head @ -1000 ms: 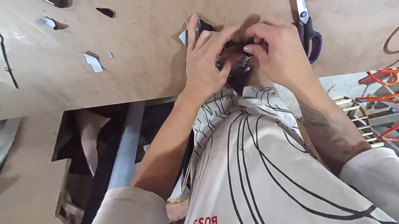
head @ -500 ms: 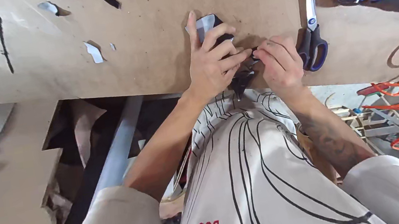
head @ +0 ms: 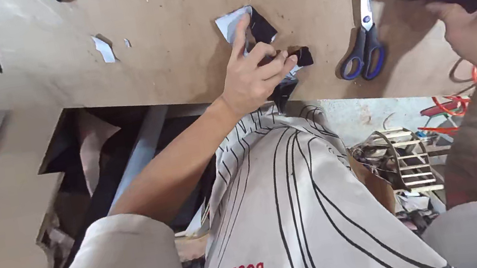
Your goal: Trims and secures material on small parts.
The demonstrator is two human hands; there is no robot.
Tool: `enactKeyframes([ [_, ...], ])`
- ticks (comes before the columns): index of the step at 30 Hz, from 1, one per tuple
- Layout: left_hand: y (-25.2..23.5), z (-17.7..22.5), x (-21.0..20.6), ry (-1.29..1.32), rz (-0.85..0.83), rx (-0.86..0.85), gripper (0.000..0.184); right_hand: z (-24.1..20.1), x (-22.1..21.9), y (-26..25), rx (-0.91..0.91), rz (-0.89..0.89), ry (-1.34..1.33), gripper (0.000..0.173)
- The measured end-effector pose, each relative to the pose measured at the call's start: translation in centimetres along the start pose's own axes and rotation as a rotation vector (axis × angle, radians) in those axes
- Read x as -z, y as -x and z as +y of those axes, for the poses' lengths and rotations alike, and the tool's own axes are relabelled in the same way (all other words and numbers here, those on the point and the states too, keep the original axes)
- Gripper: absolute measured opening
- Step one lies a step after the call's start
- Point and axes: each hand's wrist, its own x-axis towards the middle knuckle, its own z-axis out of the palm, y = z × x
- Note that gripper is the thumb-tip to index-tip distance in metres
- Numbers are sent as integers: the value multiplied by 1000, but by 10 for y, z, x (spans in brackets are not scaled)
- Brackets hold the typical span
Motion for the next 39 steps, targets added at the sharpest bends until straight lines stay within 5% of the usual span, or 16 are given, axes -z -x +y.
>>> enactKeyframes([
  [5,1,2,1,45,-8,36,27,-122,20,79,-228,93,-26,48],
  [11,-2,-4,4,196,19,54,19,-246,-57,123,-285,317,-488,25],
  [39,1,-3,2,275,10,85,11,-283,-66,127,-499,174,-355,28],
])
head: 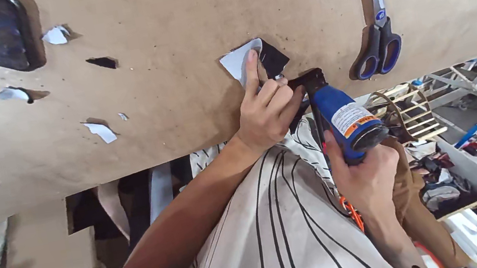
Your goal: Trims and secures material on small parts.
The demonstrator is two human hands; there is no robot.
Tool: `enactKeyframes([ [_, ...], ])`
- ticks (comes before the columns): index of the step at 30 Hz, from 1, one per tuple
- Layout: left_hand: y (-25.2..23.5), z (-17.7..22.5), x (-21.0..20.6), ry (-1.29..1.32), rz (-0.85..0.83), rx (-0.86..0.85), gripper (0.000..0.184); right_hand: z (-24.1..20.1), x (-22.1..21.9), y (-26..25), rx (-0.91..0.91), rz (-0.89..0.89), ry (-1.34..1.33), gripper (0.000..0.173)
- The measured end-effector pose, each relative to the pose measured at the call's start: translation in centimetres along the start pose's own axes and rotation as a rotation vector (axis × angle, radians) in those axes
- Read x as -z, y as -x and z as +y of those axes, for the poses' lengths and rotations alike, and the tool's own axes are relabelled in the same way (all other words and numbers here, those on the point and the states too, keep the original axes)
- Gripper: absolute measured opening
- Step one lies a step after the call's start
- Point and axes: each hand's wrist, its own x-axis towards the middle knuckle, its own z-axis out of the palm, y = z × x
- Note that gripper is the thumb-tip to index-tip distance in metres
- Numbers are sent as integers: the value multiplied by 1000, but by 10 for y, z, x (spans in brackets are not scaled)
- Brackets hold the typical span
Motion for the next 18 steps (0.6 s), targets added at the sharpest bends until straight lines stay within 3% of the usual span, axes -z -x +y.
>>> enactKeyframes([
  [8,1,-2,1,44,15,29,7,-8,-5,5,-7,14,4,32],
  [18,4,-5,2,93,11,36,9,-13,2,2,-14,-64,-65,24],
])
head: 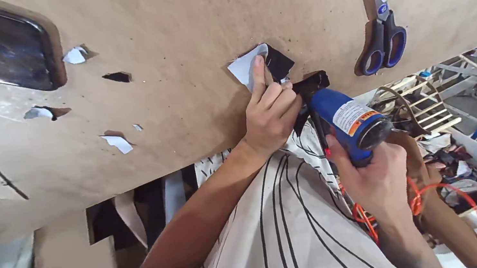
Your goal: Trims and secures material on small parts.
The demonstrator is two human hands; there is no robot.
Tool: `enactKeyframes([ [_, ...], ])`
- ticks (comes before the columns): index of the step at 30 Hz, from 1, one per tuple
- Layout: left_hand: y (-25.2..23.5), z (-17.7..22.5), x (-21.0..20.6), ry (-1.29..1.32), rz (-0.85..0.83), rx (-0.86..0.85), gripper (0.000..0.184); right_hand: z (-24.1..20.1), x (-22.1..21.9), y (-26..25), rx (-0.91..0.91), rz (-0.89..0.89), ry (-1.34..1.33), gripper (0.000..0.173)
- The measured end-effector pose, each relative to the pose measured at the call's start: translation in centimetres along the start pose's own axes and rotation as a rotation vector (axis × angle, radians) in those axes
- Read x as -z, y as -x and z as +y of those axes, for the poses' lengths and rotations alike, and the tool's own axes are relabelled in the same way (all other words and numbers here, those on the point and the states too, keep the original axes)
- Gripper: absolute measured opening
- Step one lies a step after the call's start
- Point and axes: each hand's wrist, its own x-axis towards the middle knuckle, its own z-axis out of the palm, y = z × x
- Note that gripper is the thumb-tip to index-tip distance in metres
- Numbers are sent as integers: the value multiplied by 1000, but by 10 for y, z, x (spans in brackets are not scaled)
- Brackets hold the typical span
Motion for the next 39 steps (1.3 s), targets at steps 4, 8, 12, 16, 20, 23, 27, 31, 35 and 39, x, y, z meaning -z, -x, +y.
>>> enactKeyframes([
  [4,-2,1,1,19,10,19,14,-2,-4,6,-18,19,17,24],
  [8,-2,1,1,25,6,28,16,-3,-9,10,-36,56,6,22],
  [12,-3,0,1,13,0,21,17,-4,-12,10,-60,43,8,23],
  [16,-3,0,1,15,5,16,15,0,-10,16,-48,133,-26,23],
  [20,-7,3,-4,-41,55,85,21,15,-2,24,7,218,-105,24],
  [23,-10,4,-7,-63,80,107,27,21,-4,19,46,151,-64,31],
  [27,-12,6,-7,-93,51,122,20,11,-14,7,40,96,15,37],
  [31,-19,9,-8,-227,-68,143,28,11,-8,7,-6,98,57,37],
  [35,-21,12,-12,-263,-115,133,33,19,-5,9,-9,100,17,36],
  [39,-19,11,-12,-267,-126,90,37,24,4,13,-10,123,-40,36],
])
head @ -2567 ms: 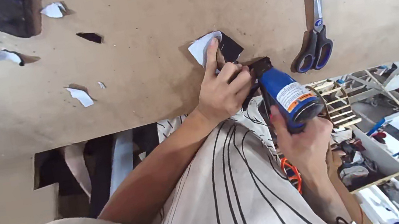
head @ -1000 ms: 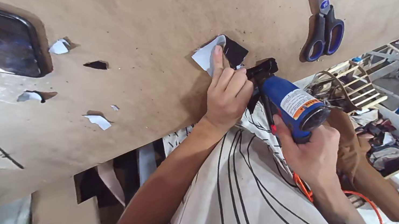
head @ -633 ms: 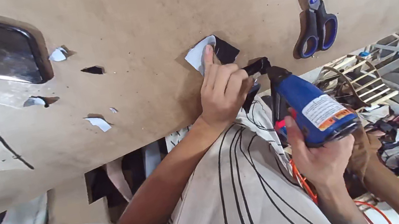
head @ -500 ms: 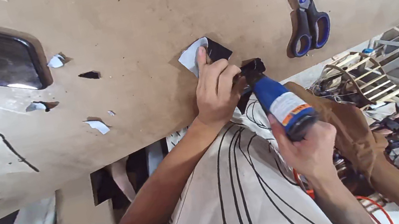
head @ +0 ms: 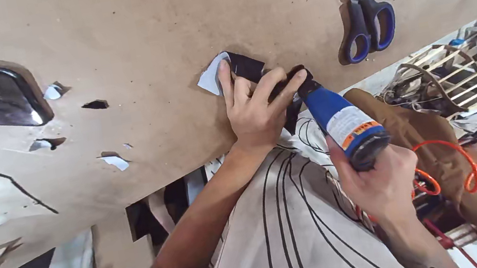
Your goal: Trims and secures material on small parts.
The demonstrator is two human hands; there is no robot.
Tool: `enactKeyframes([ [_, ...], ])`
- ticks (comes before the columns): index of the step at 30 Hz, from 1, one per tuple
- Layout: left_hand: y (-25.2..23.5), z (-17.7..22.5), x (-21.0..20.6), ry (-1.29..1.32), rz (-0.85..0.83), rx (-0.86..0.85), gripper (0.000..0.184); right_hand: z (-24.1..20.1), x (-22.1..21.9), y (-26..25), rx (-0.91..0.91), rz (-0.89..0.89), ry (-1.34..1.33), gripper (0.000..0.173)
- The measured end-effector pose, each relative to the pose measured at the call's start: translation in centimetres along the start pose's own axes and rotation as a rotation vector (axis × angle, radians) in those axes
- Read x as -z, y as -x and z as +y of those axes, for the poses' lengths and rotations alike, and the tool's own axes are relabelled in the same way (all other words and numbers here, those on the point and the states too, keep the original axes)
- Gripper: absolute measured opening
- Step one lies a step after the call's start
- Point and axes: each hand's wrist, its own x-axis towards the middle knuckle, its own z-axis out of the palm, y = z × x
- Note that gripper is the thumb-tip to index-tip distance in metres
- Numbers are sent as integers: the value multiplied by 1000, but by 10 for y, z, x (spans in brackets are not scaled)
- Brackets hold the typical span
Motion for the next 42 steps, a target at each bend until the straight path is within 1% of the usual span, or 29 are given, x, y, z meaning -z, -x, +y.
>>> enactKeyframes([
  [3,2,0,1,-15,-8,-19,33,5,10,0,-2,45,-12,37],
  [5,4,0,0,-12,-3,-27,28,10,12,-8,8,58,-28,33],
  [6,5,0,0,-4,-6,-26,27,12,12,-13,14,53,-36,29],
  [8,7,-1,1,14,-23,-15,25,16,10,-22,24,10,-51,26],
  [11,9,-1,1,21,-29,-5,21,17,4,-26,42,-41,-37,29],
  [15,9,0,-2,16,-6,3,18,14,2,-24,61,-51,9,35],
  [22,8,-1,-3,30,14,9,14,16,3,-27,135,-100,151,36],
  [26,10,-3,-1,89,11,-19,17,21,12,-30,137,-74,132,36],
  [29,7,-4,1,124,79,3,18,32,21,-31,128,92,170,45],
  [30,5,-2,2,107,105,23,22,37,22,-35,118,145,209,47],
  [32,-3,6,3,9,85,46,42,47,25,-54,115,182,273,54],
  [33,-6,10,5,-54,46,43,50,51,27,-68,118,153,297,60],
  [35,-14,18,6,-147,-27,1,53,65,28,-100,150,92,301,65],
  [37,-21,23,4,-152,-69,-56,43,84,19,-131,249,147,279,59],
  [39,-23,24,-1,-22,-64,-102,29,92,16,-143,297,191,247,49],
  [40,-23,23,-3,51,-61,-96,25,86,19,-138,287,187,228,45],
  [42,-21,21,-3,145,-44,-72,19,65,23,-111,242,142,151,36],
])
